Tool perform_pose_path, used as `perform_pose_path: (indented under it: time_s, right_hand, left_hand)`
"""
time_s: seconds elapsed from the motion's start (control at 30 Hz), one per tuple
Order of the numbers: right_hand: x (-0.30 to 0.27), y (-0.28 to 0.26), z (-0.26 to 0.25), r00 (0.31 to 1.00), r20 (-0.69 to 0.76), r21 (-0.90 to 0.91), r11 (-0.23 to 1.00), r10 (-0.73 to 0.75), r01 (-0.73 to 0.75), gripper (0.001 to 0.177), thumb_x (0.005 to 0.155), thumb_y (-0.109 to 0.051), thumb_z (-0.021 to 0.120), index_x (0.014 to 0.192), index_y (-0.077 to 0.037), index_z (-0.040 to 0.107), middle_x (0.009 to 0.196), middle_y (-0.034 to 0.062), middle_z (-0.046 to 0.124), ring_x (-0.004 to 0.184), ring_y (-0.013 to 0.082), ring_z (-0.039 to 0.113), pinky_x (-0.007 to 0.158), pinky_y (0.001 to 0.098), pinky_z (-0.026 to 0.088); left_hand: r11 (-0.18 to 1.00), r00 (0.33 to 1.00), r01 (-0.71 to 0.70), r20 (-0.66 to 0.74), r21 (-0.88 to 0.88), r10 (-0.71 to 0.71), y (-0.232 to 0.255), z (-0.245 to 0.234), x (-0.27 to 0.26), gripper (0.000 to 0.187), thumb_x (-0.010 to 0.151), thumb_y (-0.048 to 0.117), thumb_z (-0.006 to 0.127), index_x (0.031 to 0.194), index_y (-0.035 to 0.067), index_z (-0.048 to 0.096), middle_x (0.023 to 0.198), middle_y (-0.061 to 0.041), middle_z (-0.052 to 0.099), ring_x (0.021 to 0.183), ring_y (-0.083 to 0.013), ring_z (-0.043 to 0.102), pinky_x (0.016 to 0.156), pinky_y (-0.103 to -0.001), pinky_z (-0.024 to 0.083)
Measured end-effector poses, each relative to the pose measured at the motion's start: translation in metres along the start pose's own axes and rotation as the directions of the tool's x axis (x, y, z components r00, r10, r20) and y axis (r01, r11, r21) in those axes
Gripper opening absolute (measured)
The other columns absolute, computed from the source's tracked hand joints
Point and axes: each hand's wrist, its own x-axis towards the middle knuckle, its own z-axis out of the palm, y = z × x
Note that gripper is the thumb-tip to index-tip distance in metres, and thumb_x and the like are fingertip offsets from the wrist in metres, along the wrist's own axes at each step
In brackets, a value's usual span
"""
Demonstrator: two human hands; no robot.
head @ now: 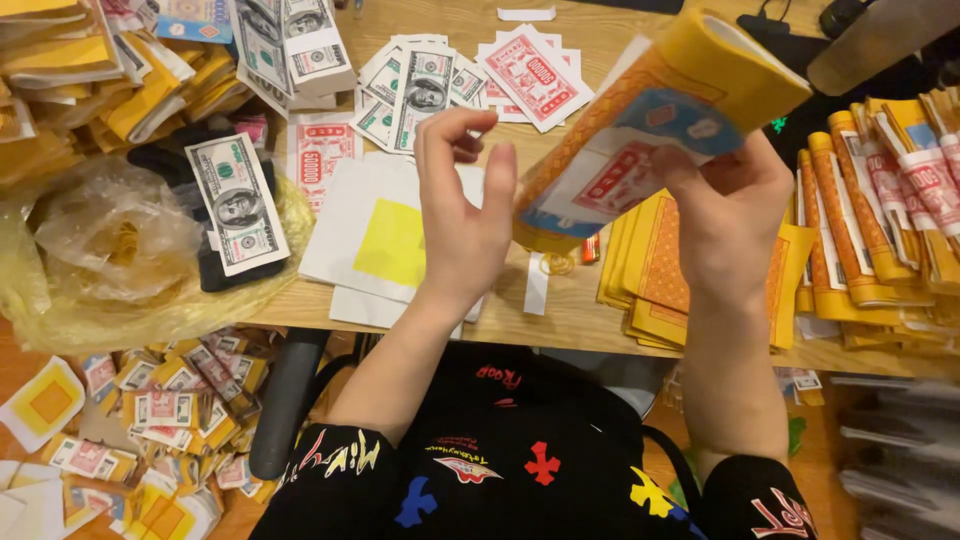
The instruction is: Sorting and bundling ritual paper money and fake currency on a desk
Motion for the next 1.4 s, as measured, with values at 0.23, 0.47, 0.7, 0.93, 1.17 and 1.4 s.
perform_pose_path:
  time_s: [0.23,0.47,0.7,0.93,1.17,1.4]
  right_hand:
    - [-0.003,0.002,0.026,0.993,0.111,-0.001,0.999,0.05,-0.051,0.013,0.091,-0.007,0.072,0.101,-0.005,0.064,0.099,0.0041,0.069,0.09,0.0088,0.063,0.084,0.0237,0.055]
    - [0.003,0.011,0.016,0.839,0.468,-0.208,0.958,0.276,-0.199,0.023,0.092,-0.014,0.063,0.108,0.002,0.067,0.105,0.0077,0.069,0.096,0.0126,0.062,0.089,0.0282,0.054]
    - [0.009,0.004,0.03,0.973,0.231,-0.174,0.984,0.007,0.034,0.014,0.096,-0.008,0.068,0.108,-0.001,0.065,0.101,0.0059,0.067,0.091,0.0097,0.059,0.081,0.0234,0.052]
    - [0.02,0.006,0.02,0.99,0.139,-0.124,0.992,0.023,-0.006,0.021,0.099,-0.02,0.068,0.109,-0.002,0.066,0.103,0.0034,0.068,0.089,0.0064,0.059,0.078,0.0206,0.05]
    - [0.017,0.005,0.02,0.995,0.101,-0.086,0.996,0.014,-0.006,0.017,0.097,-0.014,0.07,0.108,-0.002,0.066,0.101,0.004,0.068,0.087,0.007,0.059,0.079,0.0213,0.05]
    - [0.015,0.011,0.019,0.981,0.182,-0.096,0.994,0.07,-0.053,0.019,0.096,-0.018,0.071,0.106,-0.002,0.066,0.099,0.0026,0.068,0.086,0.0056,0.058,0.078,0.0199,0.049]
  left_hand:
    - [0.827,0.855,0.423,0.465,-0.37,-0.23,-0.012,0.021,0.015,0.041,0.094,0.033,0.057,0.125,0.007,0.052,0.114,-0.008,0.067,0.102,-0.0148,0.065,0.086,-0.029,0.056]
    - [0.889,0.943,0.253,0.302,-0.382,-0.139,-0.027,0.011,0.025,0.039,0.096,0.04,0.056,0.118,0.008,0.055,0.113,-0.007,0.066,0.106,-0.018,0.063,0.093,-0.03,0.051]
    - [0.859,0.916,0.316,0.364,-0.404,-0.165,-0.023,0.017,0.015,0.041,0.095,0.036,0.059,0.125,0.01,0.049,0.115,-0.009,0.066,0.106,-0.0182,0.065,0.091,-0.03,0.054]
    - [0.945,0.791,0.327,0.546,0.006,-0.276,-0.025,0.003,0.004,0.049,0.095,0.049,0.036,0.114,0.008,0.055,0.101,-0.006,0.063,0.086,-0.0155,0.058,0.075,-0.031,0.045]
    - [0.975,0.842,0.218,0.514,-0.046,-0.164,-0.024,0.012,-0.001,0.044,0.1,0.045,0.026,0.095,0.007,0.049,0.089,-0.012,0.06,0.085,-0.0262,0.059,0.077,-0.037,0.042]
    - [0.867,0.836,0.408,0.5,-0.288,-0.227,-0.019,0.011,0.013,0.053,0.095,0.048,0.045,0.127,0.007,0.052,0.124,-0.01,0.064,0.115,-0.0189,0.063,0.098,-0.032,0.052]
